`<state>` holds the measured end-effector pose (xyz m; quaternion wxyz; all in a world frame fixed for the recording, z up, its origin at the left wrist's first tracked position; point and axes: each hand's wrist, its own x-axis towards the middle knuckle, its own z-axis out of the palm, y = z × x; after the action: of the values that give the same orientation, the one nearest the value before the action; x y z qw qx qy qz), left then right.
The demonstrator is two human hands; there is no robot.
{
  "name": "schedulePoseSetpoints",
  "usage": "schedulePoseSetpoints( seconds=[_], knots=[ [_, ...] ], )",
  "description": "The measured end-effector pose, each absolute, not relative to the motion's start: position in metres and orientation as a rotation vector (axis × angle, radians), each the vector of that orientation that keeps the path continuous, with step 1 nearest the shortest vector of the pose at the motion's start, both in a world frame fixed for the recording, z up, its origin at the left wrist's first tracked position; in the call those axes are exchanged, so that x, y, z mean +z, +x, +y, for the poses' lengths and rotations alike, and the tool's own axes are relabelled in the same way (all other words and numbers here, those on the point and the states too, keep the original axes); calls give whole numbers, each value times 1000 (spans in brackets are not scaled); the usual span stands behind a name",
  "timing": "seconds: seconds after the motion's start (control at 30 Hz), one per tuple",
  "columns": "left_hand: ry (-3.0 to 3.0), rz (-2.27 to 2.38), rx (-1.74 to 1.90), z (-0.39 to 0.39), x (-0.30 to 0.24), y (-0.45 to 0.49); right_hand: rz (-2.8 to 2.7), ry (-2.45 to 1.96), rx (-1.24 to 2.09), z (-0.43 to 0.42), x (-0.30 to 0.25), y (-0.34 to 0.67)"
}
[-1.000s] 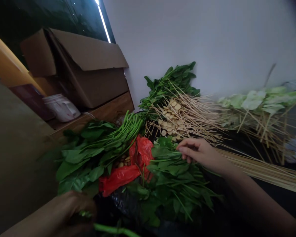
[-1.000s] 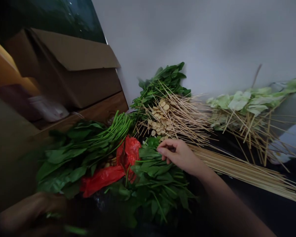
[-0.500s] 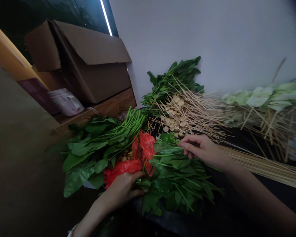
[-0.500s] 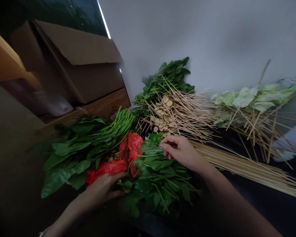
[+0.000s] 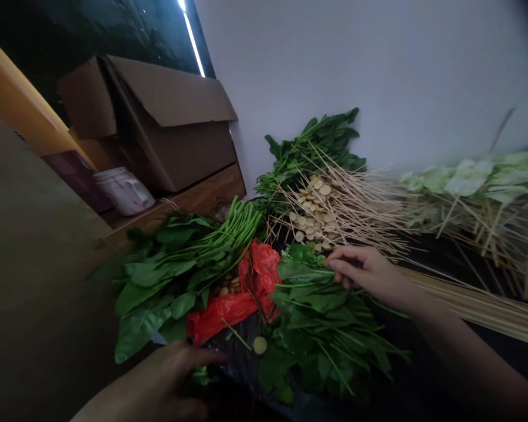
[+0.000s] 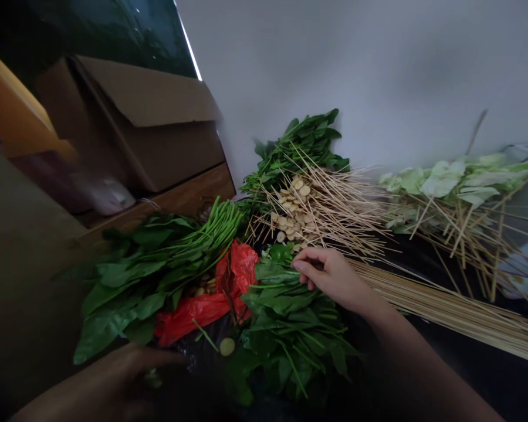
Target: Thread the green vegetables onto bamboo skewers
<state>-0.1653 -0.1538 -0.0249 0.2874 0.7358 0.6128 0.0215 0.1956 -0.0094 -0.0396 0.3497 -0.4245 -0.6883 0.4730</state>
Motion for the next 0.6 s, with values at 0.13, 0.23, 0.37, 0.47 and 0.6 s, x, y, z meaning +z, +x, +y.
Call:
schedulePoseSetpoints(
  seconds=[0.13, 0.23, 0.37, 0.47, 0.6],
  knots=[
    [2081, 1553, 358, -107, 13, -118, -1809, -1096, 1199, -10, -41, 195],
    [2188, 1785, 629, -48, 26, -104, -1825, -1094, 1188, -11, -41, 194],
    [2223, 2161, 581, 41, 39, -114, -1820, -1088, 1197, -10, -42, 193],
    [2031, 2442, 435, 96, 45, -127, -1844, -1083, 1181, -8, -45, 193],
    [1930, 2488, 237, 133, 37, -151, -1861, -1090, 1154, -9, -43, 194]
  ],
)
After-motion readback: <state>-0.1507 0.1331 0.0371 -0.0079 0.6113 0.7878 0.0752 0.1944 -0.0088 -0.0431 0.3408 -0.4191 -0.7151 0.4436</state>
